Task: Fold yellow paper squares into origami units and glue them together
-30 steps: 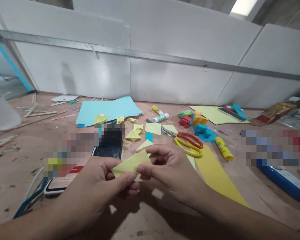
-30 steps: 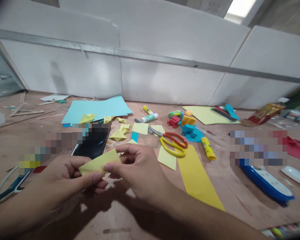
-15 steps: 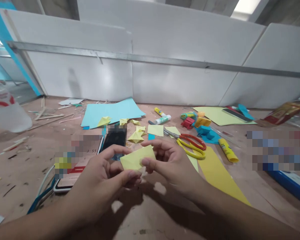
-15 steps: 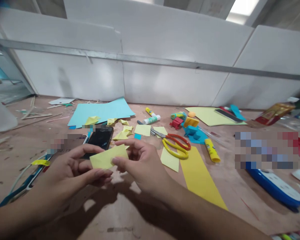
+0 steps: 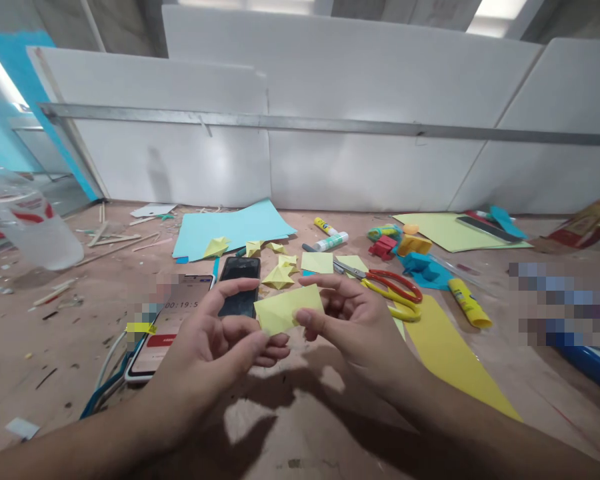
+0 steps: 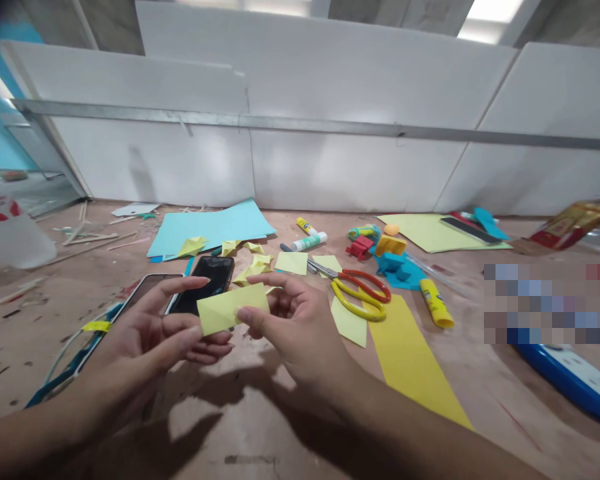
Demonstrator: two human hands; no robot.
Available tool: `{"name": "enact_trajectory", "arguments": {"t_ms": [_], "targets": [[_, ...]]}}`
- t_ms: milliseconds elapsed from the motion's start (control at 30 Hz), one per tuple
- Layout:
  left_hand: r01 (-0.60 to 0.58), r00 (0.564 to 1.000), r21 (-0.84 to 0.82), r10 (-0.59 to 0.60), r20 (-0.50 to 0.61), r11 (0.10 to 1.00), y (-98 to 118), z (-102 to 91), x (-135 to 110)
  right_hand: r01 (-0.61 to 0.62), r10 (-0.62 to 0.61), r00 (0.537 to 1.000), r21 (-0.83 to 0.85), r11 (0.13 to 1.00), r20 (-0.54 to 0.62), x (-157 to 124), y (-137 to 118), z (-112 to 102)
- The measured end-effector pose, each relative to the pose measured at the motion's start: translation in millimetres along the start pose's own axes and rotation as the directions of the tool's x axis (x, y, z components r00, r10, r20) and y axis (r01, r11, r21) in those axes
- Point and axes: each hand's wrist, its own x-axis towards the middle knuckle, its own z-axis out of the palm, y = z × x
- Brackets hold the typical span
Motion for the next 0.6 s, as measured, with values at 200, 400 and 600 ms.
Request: {"name": "enact_trajectory", "arguments": {"t_ms": [200, 400, 600], "targets": [[-0.026, 0.998, 0.12, 0.032, -0.05, 0.992, 0.8, 1.3, 3.3, 0.045, -0.044, 0.999, 0.045, 0.998, -0.014, 0.0, 2.9, -0.1], [-0.077, 0.996, 0.215, 0.085, -0.032, 0.974, -2.8, -6.7, 6.6, 0.057, -0.064, 0.997, 0.172, 0.983, 0.036, 3.9, 10.7, -8.3], [-0.232, 0.972, 0.403, 0.229, 0.056, 0.886, -12.5, -19.7, 6.9, -0.061, 0.018, 0.986, 0.256, 0.965, 0.168, 2.8, 14.5, -7.3]]}}
